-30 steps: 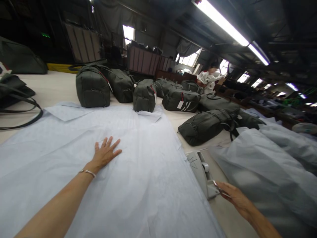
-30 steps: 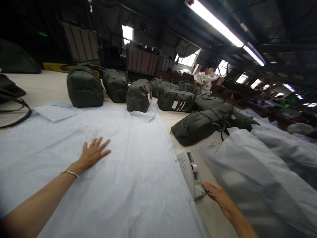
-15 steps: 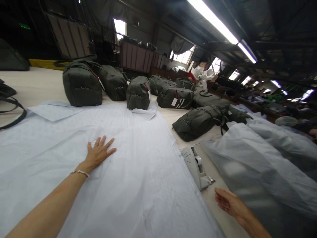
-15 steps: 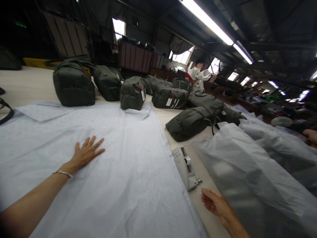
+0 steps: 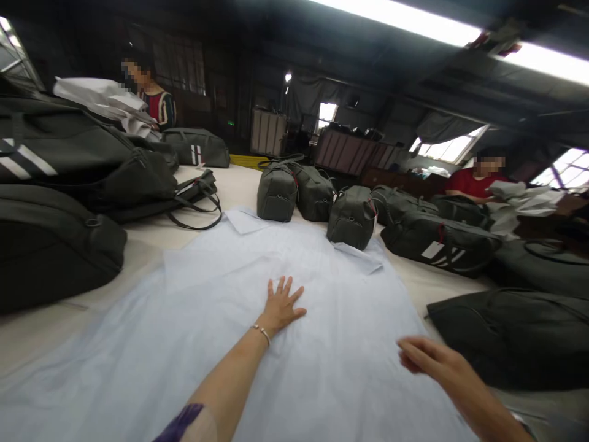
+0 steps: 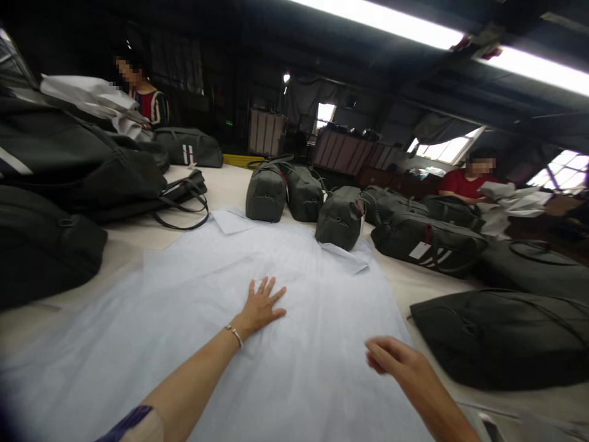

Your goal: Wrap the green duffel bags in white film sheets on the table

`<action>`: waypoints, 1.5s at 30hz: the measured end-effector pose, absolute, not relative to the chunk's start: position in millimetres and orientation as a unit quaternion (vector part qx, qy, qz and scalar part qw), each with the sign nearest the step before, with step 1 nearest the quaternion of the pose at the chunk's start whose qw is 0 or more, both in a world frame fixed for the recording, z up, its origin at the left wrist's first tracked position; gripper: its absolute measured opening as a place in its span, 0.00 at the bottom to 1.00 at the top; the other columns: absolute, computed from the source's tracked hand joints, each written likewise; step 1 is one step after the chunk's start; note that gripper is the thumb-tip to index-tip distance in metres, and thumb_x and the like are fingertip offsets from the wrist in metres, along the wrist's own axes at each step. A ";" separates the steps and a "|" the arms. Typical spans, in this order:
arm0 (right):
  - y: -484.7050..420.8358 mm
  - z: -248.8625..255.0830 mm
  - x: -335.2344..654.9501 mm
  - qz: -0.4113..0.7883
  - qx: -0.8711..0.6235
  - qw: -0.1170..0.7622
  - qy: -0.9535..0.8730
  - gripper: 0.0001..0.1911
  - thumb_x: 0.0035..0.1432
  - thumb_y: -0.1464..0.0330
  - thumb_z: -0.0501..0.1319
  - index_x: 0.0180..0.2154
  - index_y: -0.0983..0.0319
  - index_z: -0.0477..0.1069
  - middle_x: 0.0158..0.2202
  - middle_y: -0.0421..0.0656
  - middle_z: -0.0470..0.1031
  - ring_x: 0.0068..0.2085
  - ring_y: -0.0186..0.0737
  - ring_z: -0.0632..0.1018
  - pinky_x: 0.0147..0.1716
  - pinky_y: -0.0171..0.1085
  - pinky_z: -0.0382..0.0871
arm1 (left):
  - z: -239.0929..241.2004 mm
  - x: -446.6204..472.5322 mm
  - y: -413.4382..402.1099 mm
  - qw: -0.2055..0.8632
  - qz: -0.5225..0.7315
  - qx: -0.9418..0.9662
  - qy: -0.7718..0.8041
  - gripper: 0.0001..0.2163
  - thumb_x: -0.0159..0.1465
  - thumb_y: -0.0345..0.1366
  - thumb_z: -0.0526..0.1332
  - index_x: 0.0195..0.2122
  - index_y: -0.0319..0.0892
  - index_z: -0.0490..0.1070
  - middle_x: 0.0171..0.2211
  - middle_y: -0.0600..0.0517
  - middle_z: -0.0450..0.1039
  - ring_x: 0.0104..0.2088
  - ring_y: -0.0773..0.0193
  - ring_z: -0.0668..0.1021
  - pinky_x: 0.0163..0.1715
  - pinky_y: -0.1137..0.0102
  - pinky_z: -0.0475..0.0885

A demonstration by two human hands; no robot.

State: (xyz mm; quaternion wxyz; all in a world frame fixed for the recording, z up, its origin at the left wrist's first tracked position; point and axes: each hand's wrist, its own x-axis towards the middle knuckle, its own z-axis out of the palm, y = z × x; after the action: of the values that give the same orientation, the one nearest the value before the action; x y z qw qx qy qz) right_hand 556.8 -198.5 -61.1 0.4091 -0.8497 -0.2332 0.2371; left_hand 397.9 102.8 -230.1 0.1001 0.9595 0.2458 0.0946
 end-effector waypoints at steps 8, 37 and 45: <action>41.5 -112.1 556.6 0.359 -0.800 0.346 -0.333 0.15 0.54 0.56 0.63 0.27 0.62 0.71 0.27 0.41 0.77 0.27 0.32 0.75 0.25 0.30 0.65 | -242.5 399.9 104.3 0.125 0.129 0.954 0.239 0.32 0.63 0.64 0.53 0.66 0.59 0.58 0.69 0.42 0.51 0.69 0.41 0.52 0.62 0.34 0.43; 51.8 -195.1 563.0 0.105 -0.899 0.179 -0.386 0.35 0.69 0.55 0.37 0.70 0.67 0.38 0.72 0.55 0.39 0.71 0.53 0.43 0.66 0.62 0.42 | -227.9 398.3 101.6 0.171 0.104 0.950 0.240 0.41 0.62 0.64 0.55 0.68 0.41 0.54 0.69 0.37 0.49 0.69 0.41 0.49 0.63 0.34 0.38; -151.1 -119.5 438.8 0.108 -0.757 0.245 -0.596 0.25 0.68 0.60 0.52 0.65 0.51 0.57 0.66 0.41 0.60 0.67 0.42 0.60 0.66 0.49 0.57 | -159.9 373.8 111.1 0.221 0.150 0.927 0.264 0.26 0.70 0.43 0.57 0.66 0.39 0.55 0.71 0.39 0.42 0.70 0.47 0.44 0.65 0.43 0.47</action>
State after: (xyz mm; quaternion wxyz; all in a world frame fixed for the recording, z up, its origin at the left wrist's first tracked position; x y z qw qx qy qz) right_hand 438.8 -151.1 -119.5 0.2452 -0.7567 -0.5963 0.1081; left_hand 373.8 111.1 -159.9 0.2214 0.9268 0.2638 0.1497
